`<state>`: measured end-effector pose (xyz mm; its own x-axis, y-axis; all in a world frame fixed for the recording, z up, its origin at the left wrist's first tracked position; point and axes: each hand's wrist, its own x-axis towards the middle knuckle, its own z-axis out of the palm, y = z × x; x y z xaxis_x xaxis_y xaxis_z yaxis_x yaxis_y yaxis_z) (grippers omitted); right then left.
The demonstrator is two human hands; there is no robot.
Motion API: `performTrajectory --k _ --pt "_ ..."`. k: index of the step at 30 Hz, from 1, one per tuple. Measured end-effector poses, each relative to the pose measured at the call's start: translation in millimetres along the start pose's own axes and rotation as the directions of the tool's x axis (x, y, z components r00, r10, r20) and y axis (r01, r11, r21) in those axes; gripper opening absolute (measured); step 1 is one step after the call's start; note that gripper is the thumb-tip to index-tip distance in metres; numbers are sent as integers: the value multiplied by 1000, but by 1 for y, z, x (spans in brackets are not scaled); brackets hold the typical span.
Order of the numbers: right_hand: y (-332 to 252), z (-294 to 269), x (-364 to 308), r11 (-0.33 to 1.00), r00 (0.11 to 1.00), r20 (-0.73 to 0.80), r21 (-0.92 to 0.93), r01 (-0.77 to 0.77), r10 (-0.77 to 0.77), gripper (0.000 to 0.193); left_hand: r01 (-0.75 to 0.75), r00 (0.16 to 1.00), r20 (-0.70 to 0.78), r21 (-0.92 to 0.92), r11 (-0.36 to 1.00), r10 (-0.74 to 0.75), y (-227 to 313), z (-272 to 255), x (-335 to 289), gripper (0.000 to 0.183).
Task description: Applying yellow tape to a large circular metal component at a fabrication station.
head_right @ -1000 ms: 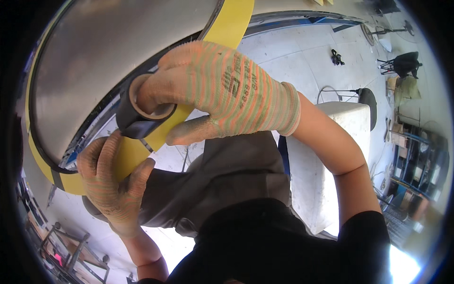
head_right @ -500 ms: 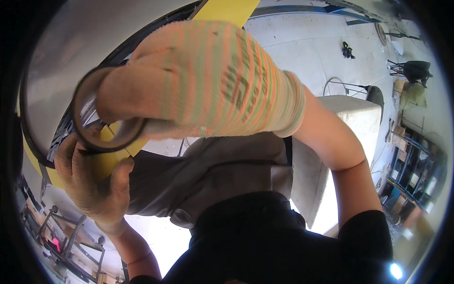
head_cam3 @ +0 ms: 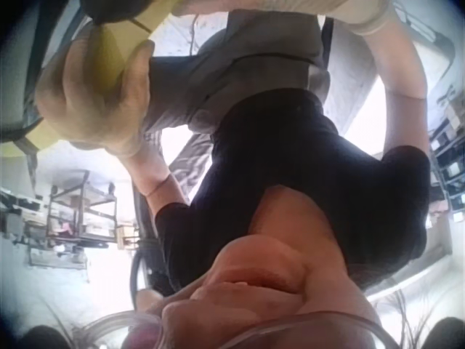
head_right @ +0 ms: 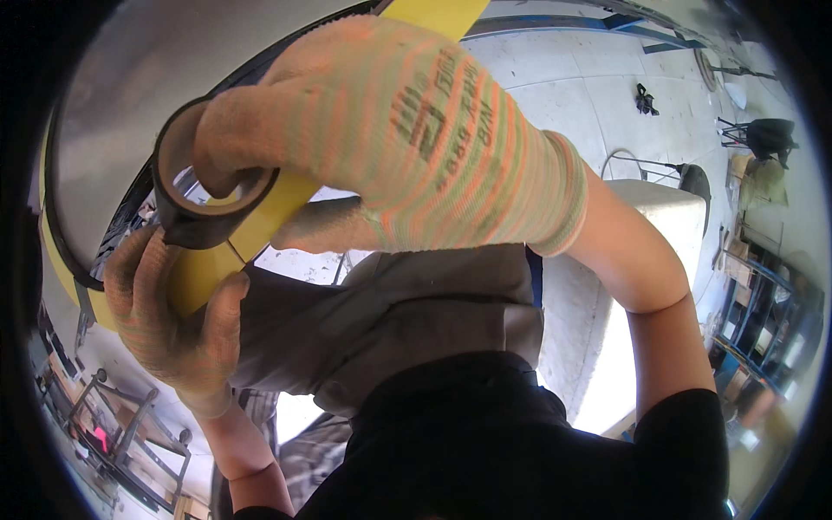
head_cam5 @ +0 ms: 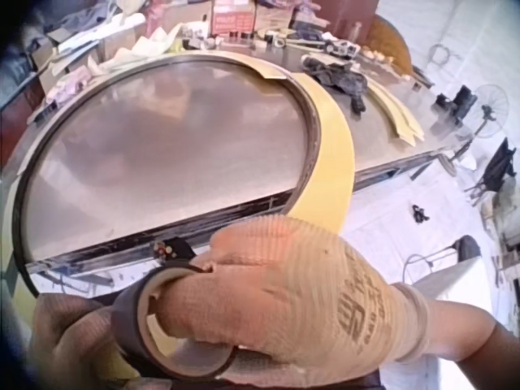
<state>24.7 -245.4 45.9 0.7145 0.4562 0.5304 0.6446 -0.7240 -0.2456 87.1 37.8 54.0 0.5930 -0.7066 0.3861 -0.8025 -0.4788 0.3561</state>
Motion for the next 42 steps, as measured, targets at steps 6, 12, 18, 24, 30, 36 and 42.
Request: performTrajectory --k 6,12,18,24,30,36,42 --pt "-6 -14 32 982 983 143 131 -135 116 59 15 999 -28 -42 999 -16 -3 4 -3 59" --pt "2 -30 39 945 945 323 290 -154 55 55 -39 997 -68 11 999 40 0 3 5 62" --pt "-8 16 16 880 978 -48 447 -161 203 57 -10 997 72 39 999 8 2 -9 3 54" --pt "-13 -1 25 854 957 55 438 -280 286 63 -64 995 -81 -96 993 56 5 8 10 57" --pt "-14 -4 37 869 953 143 391 -303 268 65 -52 996 -76 22 998 54 20 7 20 59" --pt "-10 2 23 907 967 107 334 -256 233 67 -54 991 -122 28 998 57 20 15 21 53" --pt "-16 -28 31 759 874 305 439 -481 377 71 -6 996 -92 9 1000 6 17 8 16 55"
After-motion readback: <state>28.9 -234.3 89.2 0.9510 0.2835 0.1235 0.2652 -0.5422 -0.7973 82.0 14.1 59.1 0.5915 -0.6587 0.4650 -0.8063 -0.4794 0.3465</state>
